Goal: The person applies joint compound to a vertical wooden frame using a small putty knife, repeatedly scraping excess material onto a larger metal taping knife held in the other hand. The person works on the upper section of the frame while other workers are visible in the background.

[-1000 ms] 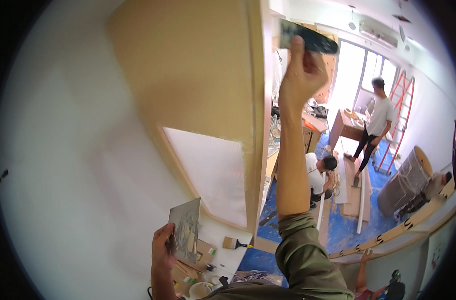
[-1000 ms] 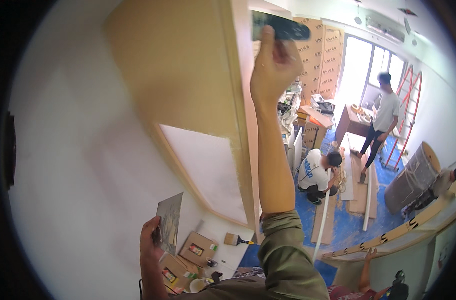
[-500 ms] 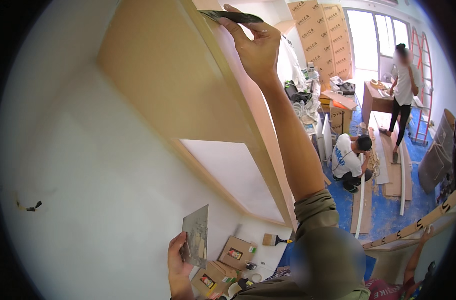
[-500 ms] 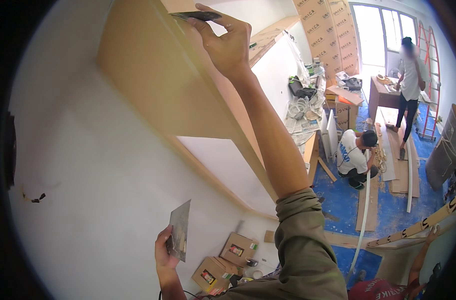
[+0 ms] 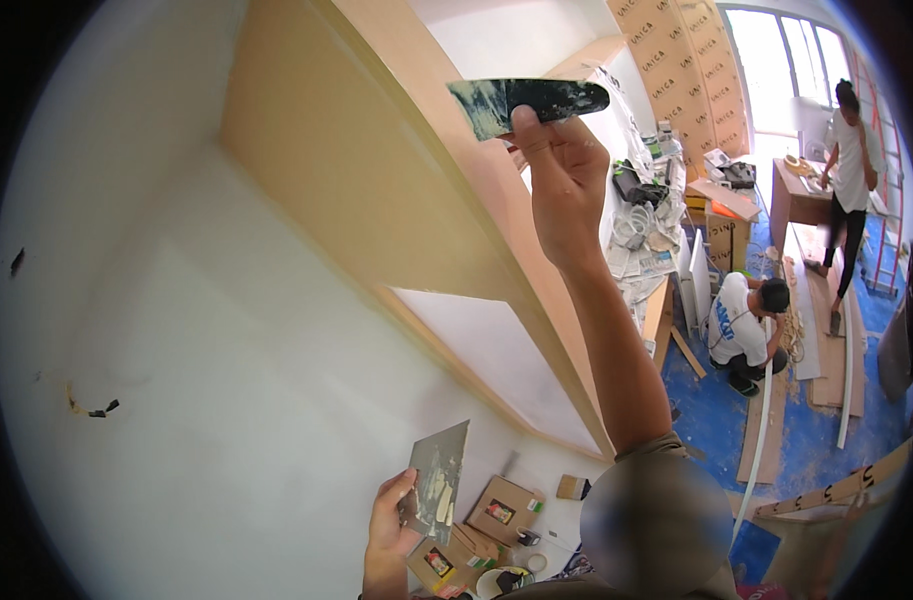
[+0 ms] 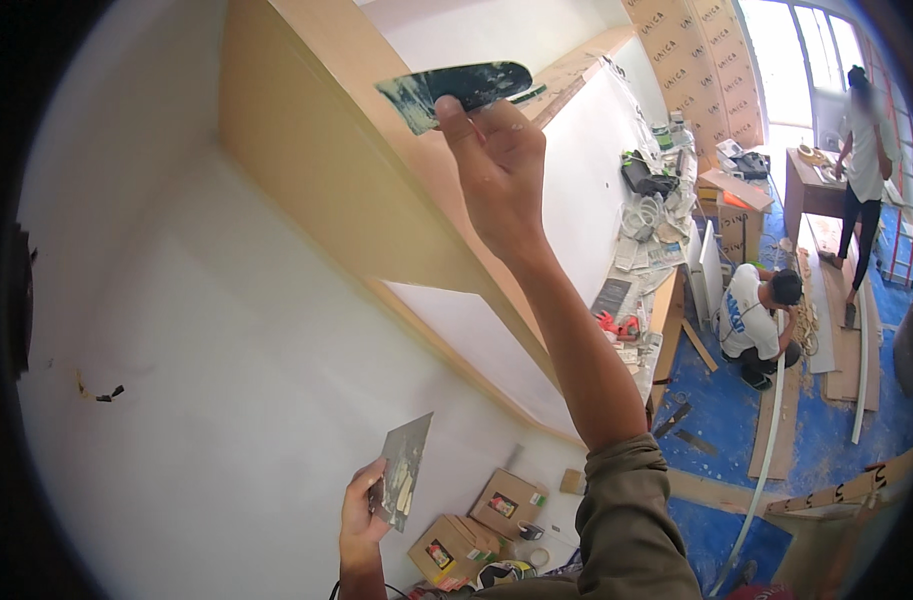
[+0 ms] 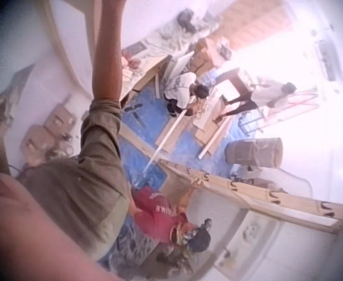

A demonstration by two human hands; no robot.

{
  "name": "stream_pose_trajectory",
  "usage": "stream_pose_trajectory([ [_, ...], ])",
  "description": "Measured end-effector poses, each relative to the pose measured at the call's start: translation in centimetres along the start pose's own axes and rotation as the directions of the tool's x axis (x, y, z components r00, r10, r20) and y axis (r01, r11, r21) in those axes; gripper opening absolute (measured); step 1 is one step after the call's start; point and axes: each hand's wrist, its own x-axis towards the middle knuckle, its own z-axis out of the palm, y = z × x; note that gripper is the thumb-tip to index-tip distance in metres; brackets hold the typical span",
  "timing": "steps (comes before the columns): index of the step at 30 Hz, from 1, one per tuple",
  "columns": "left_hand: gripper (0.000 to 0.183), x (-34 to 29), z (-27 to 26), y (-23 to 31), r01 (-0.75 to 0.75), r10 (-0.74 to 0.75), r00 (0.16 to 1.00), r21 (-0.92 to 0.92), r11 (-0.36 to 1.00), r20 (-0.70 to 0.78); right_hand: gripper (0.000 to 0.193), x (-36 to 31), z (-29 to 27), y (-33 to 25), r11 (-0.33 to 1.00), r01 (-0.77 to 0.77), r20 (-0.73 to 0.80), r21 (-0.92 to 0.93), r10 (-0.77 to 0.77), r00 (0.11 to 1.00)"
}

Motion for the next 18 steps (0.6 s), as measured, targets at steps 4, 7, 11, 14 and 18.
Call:
stream_pose_trajectory([
  [4, 0.025, -1.0, 1.3, 0.5, 0.008, -0.009, 0.996, 0.012, 1.000, 0.087, 0.027, 1.5, 2.0, -1.9, 0.999, 0.019, -0.009, -0.038, -0.019, 1.000],
  [7, 0.025, -1.5, 1.8, 0.4, -0.008, 0.009, 0.995, -0.012, 1.000, 0.097, 0.021, 3.1, 3.3, -1.0, 0.999, 0.048, 0.039, -0.010, -0.047, 0.998],
  [11, 0.025, -1.1, 0.6, 0.1, 0.007, 0.003, 0.986, -0.055, 0.998, 0.165, 0.017, 5.7, 5.4, 0.1, 0.985, 0.170, 0.081, 0.025, -0.172, 0.982],
  [14, 0.023, -1.3, 0.7, -0.3, 0.014, -0.001, 0.993, -0.106, 0.994, 0.122, 0.020, 7.1, 7.2, 0.2, 0.946, 0.318, 0.101, -0.054, -0.312, 0.945],
  [18, 0.021, -0.3, -0.4, -1.2, 0.023, -0.011, 0.997, -0.150, 0.988, 0.076, 0.018, 7.0, 8.8, -1.8, 0.919, 0.322, 0.136, -0.226, -0.297, 0.945],
])
